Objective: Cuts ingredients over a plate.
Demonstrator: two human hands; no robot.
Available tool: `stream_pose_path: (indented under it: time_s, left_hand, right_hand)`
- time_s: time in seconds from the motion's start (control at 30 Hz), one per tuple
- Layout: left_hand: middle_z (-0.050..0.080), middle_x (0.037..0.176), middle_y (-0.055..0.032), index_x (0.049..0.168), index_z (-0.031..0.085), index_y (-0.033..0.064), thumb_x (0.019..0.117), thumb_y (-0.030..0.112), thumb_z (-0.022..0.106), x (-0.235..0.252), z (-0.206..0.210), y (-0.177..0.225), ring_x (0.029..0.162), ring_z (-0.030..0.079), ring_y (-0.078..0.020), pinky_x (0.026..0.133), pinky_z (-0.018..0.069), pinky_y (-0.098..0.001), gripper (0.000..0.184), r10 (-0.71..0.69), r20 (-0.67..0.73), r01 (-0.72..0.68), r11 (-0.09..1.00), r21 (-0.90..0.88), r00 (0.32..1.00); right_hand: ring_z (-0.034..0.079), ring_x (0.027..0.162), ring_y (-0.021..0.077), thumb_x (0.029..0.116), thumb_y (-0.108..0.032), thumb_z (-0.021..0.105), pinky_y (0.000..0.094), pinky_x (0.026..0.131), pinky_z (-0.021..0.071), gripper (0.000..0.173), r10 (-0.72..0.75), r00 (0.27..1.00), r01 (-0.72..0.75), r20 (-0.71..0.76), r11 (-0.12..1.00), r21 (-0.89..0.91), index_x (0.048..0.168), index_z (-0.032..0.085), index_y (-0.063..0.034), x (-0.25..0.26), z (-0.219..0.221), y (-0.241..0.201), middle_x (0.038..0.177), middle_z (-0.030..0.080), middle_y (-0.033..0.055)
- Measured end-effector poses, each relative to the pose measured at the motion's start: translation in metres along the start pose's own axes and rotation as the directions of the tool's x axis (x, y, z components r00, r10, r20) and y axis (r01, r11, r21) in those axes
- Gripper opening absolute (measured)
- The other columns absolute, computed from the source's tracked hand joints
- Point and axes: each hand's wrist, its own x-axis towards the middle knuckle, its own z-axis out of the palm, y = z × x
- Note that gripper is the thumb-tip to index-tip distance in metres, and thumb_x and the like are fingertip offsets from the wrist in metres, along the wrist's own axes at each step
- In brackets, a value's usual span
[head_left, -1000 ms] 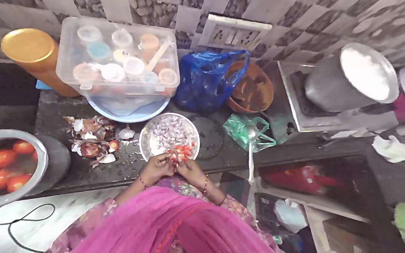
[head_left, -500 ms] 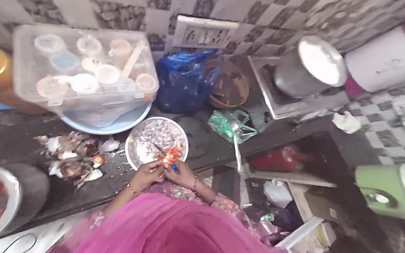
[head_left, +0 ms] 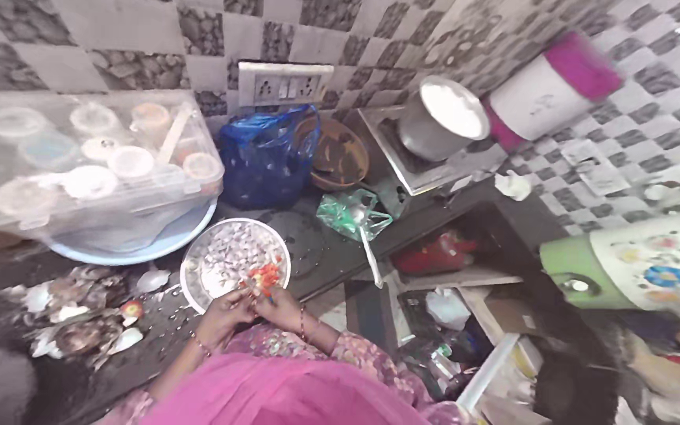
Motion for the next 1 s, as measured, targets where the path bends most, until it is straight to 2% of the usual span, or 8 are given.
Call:
stream_pose_path:
  time_s: [0.1,0.23,0.37,0.43,0.5,0.6,0.73,1.0]
  left_hand:
    - [0.071,0.090,0.0017,0.113,0.065,-0.0013,0.0841,-0.007,0.060,-0.003,-0.002,0.004,0.076,0.067,-0.0047,0.071,0.0574,-0.0222,0.030,-0.006,0.021,0.006,1.000,-0.015,1.000]
    - [0.071,0.090,0.0019,0.114,0.064,-0.0019,0.0871,-0.007,0.059,-0.004,-0.005,0.008,0.077,0.067,-0.0056,0.073,0.0582,-0.0238,0.028,-0.002,0.033,0.004,0.998,-0.065,0.999]
    - [0.071,0.096,-0.0037,0.116,0.061,-0.0022,0.0909,-0.006,0.057,0.002,-0.015,0.009,0.082,0.070,-0.0105,0.076,0.0597,-0.0275,0.026,-0.017,-0.026,0.014,0.992,-0.123,1.000]
    - [0.071,0.102,-0.0052,0.122,0.059,-0.0025,0.0869,-0.004,0.064,0.002,-0.018,0.012,0.085,0.070,-0.0113,0.076,0.0602,-0.0281,0.035,0.000,-0.025,-0.002,0.998,-0.055,1.000]
    - [0.069,0.102,-0.0056,0.125,0.054,-0.0016,0.0793,-0.006,0.071,-0.001,-0.015,0.018,0.085,0.070,-0.0126,0.074,0.0612,-0.0292,0.049,-0.001,-0.005,0.001,1.000,0.008,1.000]
    - [0.069,0.091,-0.0011,0.108,0.058,0.0016,0.0751,-0.008,0.072,-0.003,-0.017,0.024,0.076,0.069,-0.0087,0.069,0.0595,-0.0256,0.037,-0.005,0.025,0.003,0.998,0.069,1.000]
    - [0.071,0.092,0.0002,0.106,0.065,0.0023,0.0763,-0.007,0.072,-0.004,-0.023,0.024,0.077,0.069,-0.0068,0.070,0.0593,-0.0237,0.032,-0.002,0.071,-0.006,0.993,0.118,0.997]
    - [0.071,0.091,0.0002,0.103,0.067,-0.0005,0.0765,-0.005,0.072,-0.004,-0.024,0.030,0.078,0.068,-0.0052,0.072,0.0584,-0.0230,0.028,-0.015,0.084,-0.004,0.974,0.226,0.996]
  right_hand:
    - [0.061,0.083,0.0179,0.1050,-0.022,0.050,0.0396,0.080,0.0513,0.033,-0.031,0.999,0.032,-0.016,0.997,0.064,0.103,0.066,0.0065,0.002,0.006,0.004,0.089,0.064,0.0132]
    - [0.055,0.071,0.0045,0.1046,-0.018,0.047,0.0274,0.069,0.0493,0.028,-0.072,0.997,0.070,0.003,0.971,0.229,0.095,0.064,0.0012,0.006,0.012,0.007,0.077,0.057,-0.0001]
    - [0.040,0.052,-0.0018,0.1058,-0.015,0.042,0.0180,0.050,0.0376,0.026,-0.059,0.997,0.032,0.050,0.899,0.437,0.085,0.056,-0.0088,0.004,0.008,0.001,0.062,0.043,-0.0101]
    - [0.049,0.061,-0.0003,0.1033,-0.016,0.048,0.0206,0.059,0.0450,0.024,-0.066,0.998,0.062,0.002,0.943,0.327,0.088,0.062,-0.0033,0.009,0.002,0.002,0.069,0.052,-0.0057]
    - [0.053,0.069,0.0062,0.1010,-0.023,0.054,0.0284,0.068,0.0473,0.027,-0.050,0.999,0.049,0.003,0.990,0.130,0.092,0.062,0.0012,0.012,-0.005,0.004,0.076,0.055,0.0013]
    - [0.053,0.072,0.0107,0.0976,-0.029,0.061,0.0314,0.069,0.0466,0.032,-0.028,0.997,0.030,0.065,0.999,-0.033,0.098,0.060,0.0035,0.010,-0.013,-0.002,0.080,0.056,0.0055]
    - [0.051,0.069,0.0078,0.0960,-0.029,0.063,0.0274,0.065,0.0449,0.033,-0.061,0.993,0.064,0.098,0.997,-0.030,0.100,0.060,0.0027,0.011,-0.015,-0.001,0.079,0.055,0.0034]
    - [0.057,0.076,0.0099,0.0998,-0.028,0.058,0.0291,0.072,0.0494,0.034,-0.116,0.985,0.116,0.127,0.993,0.003,0.105,0.062,0.0059,0.012,-0.011,0.003,0.085,0.061,0.0078]
